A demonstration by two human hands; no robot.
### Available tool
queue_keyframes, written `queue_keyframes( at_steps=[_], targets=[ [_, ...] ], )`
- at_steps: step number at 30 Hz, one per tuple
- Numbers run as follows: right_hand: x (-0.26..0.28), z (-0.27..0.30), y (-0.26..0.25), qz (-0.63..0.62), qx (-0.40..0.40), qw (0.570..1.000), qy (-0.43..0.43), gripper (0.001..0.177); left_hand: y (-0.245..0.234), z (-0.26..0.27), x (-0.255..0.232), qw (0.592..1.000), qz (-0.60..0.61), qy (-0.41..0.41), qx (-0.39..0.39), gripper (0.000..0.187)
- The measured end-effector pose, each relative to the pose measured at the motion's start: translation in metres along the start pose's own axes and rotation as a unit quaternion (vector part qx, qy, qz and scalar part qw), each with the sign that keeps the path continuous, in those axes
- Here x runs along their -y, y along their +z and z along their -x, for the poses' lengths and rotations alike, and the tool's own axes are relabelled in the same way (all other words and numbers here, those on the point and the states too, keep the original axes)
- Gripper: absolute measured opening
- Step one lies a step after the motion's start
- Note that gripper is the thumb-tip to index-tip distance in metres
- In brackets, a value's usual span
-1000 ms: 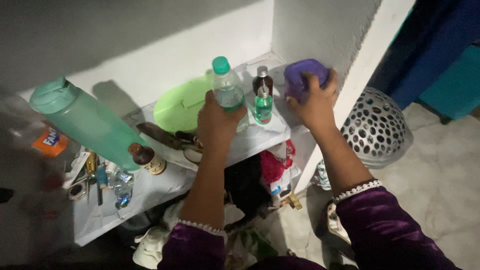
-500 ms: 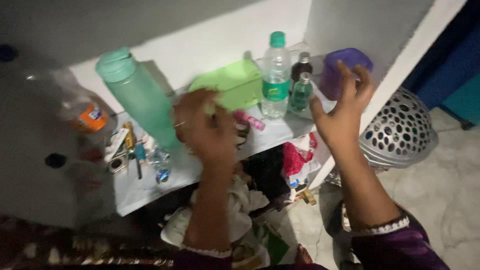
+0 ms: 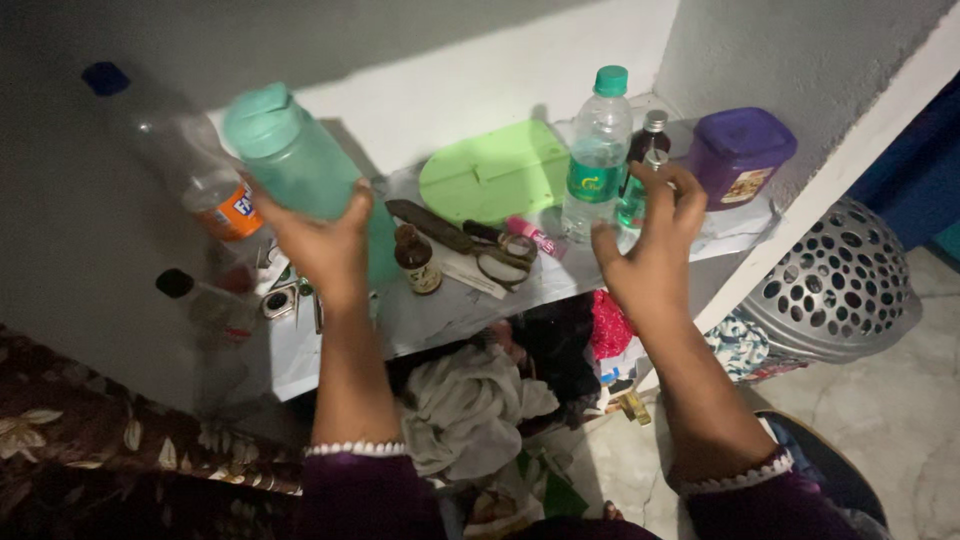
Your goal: The person clears a cluttered shelf by removing bottles, containers, and miscellaneous items, then wipes the shelf surface with a cloth. They subsequently sit on the floor and sort through a box of personal items, including jewelry and small boxes, placing them into a larger container.
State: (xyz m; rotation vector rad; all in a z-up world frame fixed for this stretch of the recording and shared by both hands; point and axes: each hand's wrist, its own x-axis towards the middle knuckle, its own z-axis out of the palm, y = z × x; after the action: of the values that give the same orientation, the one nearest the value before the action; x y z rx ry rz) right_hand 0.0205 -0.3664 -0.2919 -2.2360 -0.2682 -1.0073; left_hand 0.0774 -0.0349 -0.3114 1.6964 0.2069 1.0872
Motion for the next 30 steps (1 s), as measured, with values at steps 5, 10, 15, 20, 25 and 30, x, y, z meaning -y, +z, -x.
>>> queue_keyframes(
  at_steps=[5, 10, 15, 20, 25, 30],
  targets=[
    [0.004, 0.001, -0.012, -0.009, -0.015, 1.0, -0.017, 0.056, -0.044, 0.012, -0.03, 0.992, -0.064, 0.112, 0.001, 0.107],
    [0.025, -0.008, -0.02, -0.079, 0.015, 0.996, 0.028, 0.038, -0.045, 0.044, -0.079, 0.947, -0.038, 0.319, 0.022, 0.101],
    [0.032, -0.019, -0.045, -0.134, 0.116, 0.984, -0.033, 0.044, 0.02, 0.056, -0.099, 0.909, 0.07, 0.411, -0.007, 0.099],
    [0.004, -0.008, -0.064, -0.22, 0.273, 0.93, -0.112, 0.098, 0.077, 0.121, -0.128, 0.958, 0.14, 0.167, 0.186, 0.098],
    [-0.056, 0.002, -0.08, -0.127, 0.238, 0.96, 0.079, 0.103, 0.143, 0.162, -0.159, 0.901, 0.257, 0.16, 0.311, 0.095],
    [-0.116, 0.003, -0.085, -0.064, 0.06, 0.989, 0.12, 0.101, 0.209, 0.18, -0.179, 0.87, 0.223, 0.199, 0.392, 0.081]
  ],
)
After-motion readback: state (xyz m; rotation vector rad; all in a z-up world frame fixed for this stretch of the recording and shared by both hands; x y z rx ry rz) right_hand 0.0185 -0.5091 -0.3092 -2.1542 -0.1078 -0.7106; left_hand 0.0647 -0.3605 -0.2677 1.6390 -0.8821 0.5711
